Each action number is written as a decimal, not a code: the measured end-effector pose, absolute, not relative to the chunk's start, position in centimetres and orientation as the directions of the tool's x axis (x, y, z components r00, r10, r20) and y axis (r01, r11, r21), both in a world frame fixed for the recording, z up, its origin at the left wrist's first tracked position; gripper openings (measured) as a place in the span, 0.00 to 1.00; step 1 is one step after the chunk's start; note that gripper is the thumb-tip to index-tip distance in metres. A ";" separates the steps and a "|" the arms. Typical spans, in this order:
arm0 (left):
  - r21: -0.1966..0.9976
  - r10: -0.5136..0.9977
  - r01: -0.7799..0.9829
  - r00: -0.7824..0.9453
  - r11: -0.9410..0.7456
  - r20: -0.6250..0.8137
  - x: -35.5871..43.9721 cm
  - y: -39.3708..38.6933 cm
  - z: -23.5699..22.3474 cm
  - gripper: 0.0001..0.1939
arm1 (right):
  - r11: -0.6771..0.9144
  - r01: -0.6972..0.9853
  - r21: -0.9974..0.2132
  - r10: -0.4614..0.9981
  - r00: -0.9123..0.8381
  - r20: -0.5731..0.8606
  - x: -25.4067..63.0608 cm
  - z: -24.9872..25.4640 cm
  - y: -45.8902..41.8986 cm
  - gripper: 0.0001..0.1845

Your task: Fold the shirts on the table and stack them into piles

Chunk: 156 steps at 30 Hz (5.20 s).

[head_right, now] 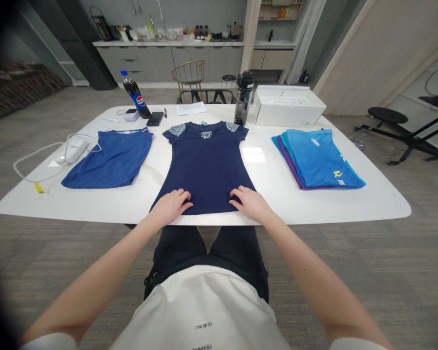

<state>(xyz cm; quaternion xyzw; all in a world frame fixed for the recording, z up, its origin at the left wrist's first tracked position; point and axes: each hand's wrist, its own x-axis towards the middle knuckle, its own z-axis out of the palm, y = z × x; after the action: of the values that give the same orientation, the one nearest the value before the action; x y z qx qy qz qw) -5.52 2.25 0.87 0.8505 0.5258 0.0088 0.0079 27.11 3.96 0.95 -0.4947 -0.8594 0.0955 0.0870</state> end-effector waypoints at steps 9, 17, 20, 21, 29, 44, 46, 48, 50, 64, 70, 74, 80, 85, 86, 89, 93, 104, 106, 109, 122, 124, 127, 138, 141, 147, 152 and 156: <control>0.070 0.908 0.907 0.407 -0.414 0.100 -3.6 3.0 1.5 0.23 | 0.560 0.778 -0.284 0.825 -0.554 0.111 25.2 0.8 4.6 0.20; 0.128 0.925 0.916 0.380 -0.379 0.020 -4.1 3.6 -1.4 0.34 | 0.451 0.881 -0.141 0.891 -0.454 0.014 24.9 -2.5 4.3 0.36; 0.141 0.925 0.915 0.381 -0.378 0.004 -4.9 3.3 -1.2 0.35 | 0.425 0.897 -0.118 0.903 -0.429 -0.007 24.6 -2.4 3.1 0.36; 0.148 0.926 0.916 0.378 -0.374 -0.004 -4.9 3.2 -1.0 0.35 | 0.415 0.902 -0.122 0.907 -0.420 -0.019 24.4 -2.2 2.9 0.36; 0.161 0.932 0.918 0.360 -0.363 0.045 -2.3 8.4 0.0 0.33 | 0.396 0.895 -0.206 0.917 -0.398 0.032 21.5 -0.4 8.5 0.35; 0.196 0.957 0.945 0.225 -0.260 0.184 -1.0 23.0 -1.1 0.29 | 0.094 0.966 -0.239 0.993 -0.073 0.097 25.5 -1.9 27.8 0.31; 0.209 0.940 0.929 0.261 -0.306 0.218 0.9 24.7 -0.4 0.25 | 0.059 0.962 -0.266 0.991 -0.023 0.134 26.4 -1.6 30.7 0.28; 0.234 0.934 0.912 0.291 -0.336 0.206 3.2 26.6 0.1 0.21 | -0.019 0.953 -0.301 0.988 0.063 0.137 27.3 -1.4 33.8 0.27; 0.278 0.930 0.890 0.320 -0.361 0.180 5.9 28.3 0.4 0.17 | -0.126 0.933 -0.336 0.978 0.173 0.115 28.1 -1.2 36.7 0.26; 0.352 0.951 0.890 0.308 -0.292 0.011 17.1 32.3 -0.8 0.15 | -0.253 0.850 -0.462 0.960 0.281 -0.007 32.6 -3.0 46.2 0.16; 0.576 0.987 0.807 0.159 -0.128 -0.004 14.8 31.7 -0.5 0.11 | -0.088 0.674 -0.733 0.980 0.190 0.057 30.5 -1.0 45.6 0.12; 0.901 0.999 0.433 0.047 -0.023 0.003 12.0 31.1 0.0 0.14 | 0.027 0.401 -0.916 0.983 0.158 0.098 26.3 2.7 46.0 0.12; 0.934 0.946 -0.201 -0.076 0.296 -0.316 6.3 30.0 -0.3 0.11 | 0.092 0.342 -0.935 0.991 0.064 0.121 16.5 5.4 48.3 0.10; 0.942 0.910 -0.050 -0.248 0.331 -0.333 2.1 28.1 -1.5 0.21 | 0.250 0.548 -0.798 0.968 -0.138 0.209 11.0 1.4 48.0 0.11; 0.961 0.932 0.056 -0.267 0.270 -0.246 1.6 27.6 -1.6 0.27 | 0.273 0.609 -0.744 0.962 -0.150 0.230 10.8 0.5 47.7 0.12; 0.901 0.987 0.434 -0.137 -0.014 0.082 0.8 26.3 -1.2 0.29 | 0.270 0.763 -0.588 0.954 -0.130 0.270 11.8 -1.2 46.7 0.14; 0.568 0.940 0.750 0.237 -0.339 0.247 0.6 25.4 -0.9 0.18 | 0.283 0.862 -0.420 0.943 -0.170 0.287 14.1 -2.3 44.4 0.14; 0.356 0.748 0.669 0.646 -0.652 0.157 -0.3 23.4 -0.5 0.18 | 0.450 0.843 -0.295 0.890 -0.398 0.221 18.6 -2.9 36.1 0.16; 0.332 0.699 0.632 0.702 -0.700 0.136 0.2 21.9 0.0 0.20 | 0.462 0.837 -0.294 0.884 -0.406 0.232 19.5 -2.5 34.0 0.15; 0.288 0.654 0.605 0.746 -0.743 0.121 1.4 19.6 0.6 0.23 | 0.457 0.829 -0.321 0.889 -0.409 0.207 20.7 -2.0 30.9 0.14; 0.405 0.627 0.553 0.776 -0.728 0.068 0.6 10.2 2.7 0.13 | 0.468 0.832 -0.299 0.882 -0.462 0.094 22.1 -0.7 20.5 0.18; 0.438 0.627 0.542 0.776 -0.717 0.066 -0.2 8.8 2.8 0.18 | 0.448 0.849 -0.281 0.892 -0.444 0.081 22.1 -0.5 19.8 0.19; 0.421 0.602 0.521 0.794 -0.742 0.079 -1.2 7.0 2.8 0.20 | 0.469 0.841 -0.270 0.883 -0.455 0.116 22.1 -0.4 18.9 0.20; 0.426 0.643 0.555 0.761 -0.715 0.089 -2.7 3.6 2.3 0.17 | 0.526 0.804 -0.278 0.850 -0.512 0.125 21.7 -1.1 17.2 0.24; 0.323 0.748 0.685 0.649 -0.653 0.138 -3.2 5.0 2.1 0.18 | 0.513 0.806 -0.297 0.859 -0.483 0.172 21.0 -1.0 18.0 0.26; 0.220 0.876 0.848 0.460 -0.482 0.147 -4.9 9.8 0.6 0.22 | 0.475 0.828 -0.299 0.879 -0.462 0.118 19.0 -1.4 21.8 0.23; 0.267 0.990 0.958 0.080 -0.109 0.118 -8.1 18.2 0.5 0.21 | 0.431 0.844 -0.319 0.902 -0.398 0.167 16.5 -1.2 27.3 0.18; 0.321 0.971 0.927 -0.227 0.193 0.072 -11.0 26.1 0.6 0.23 | 0.399 0.848 -0.350 0.913 -0.331 0.239 13.3 -0.6 32.5 0.15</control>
<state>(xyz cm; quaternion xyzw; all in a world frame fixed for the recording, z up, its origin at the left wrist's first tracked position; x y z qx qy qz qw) -10.97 26.09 0.59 0.6173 0.7689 0.1497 0.0735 13.28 32.46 -0.61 -0.5422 -0.8117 0.0810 0.2015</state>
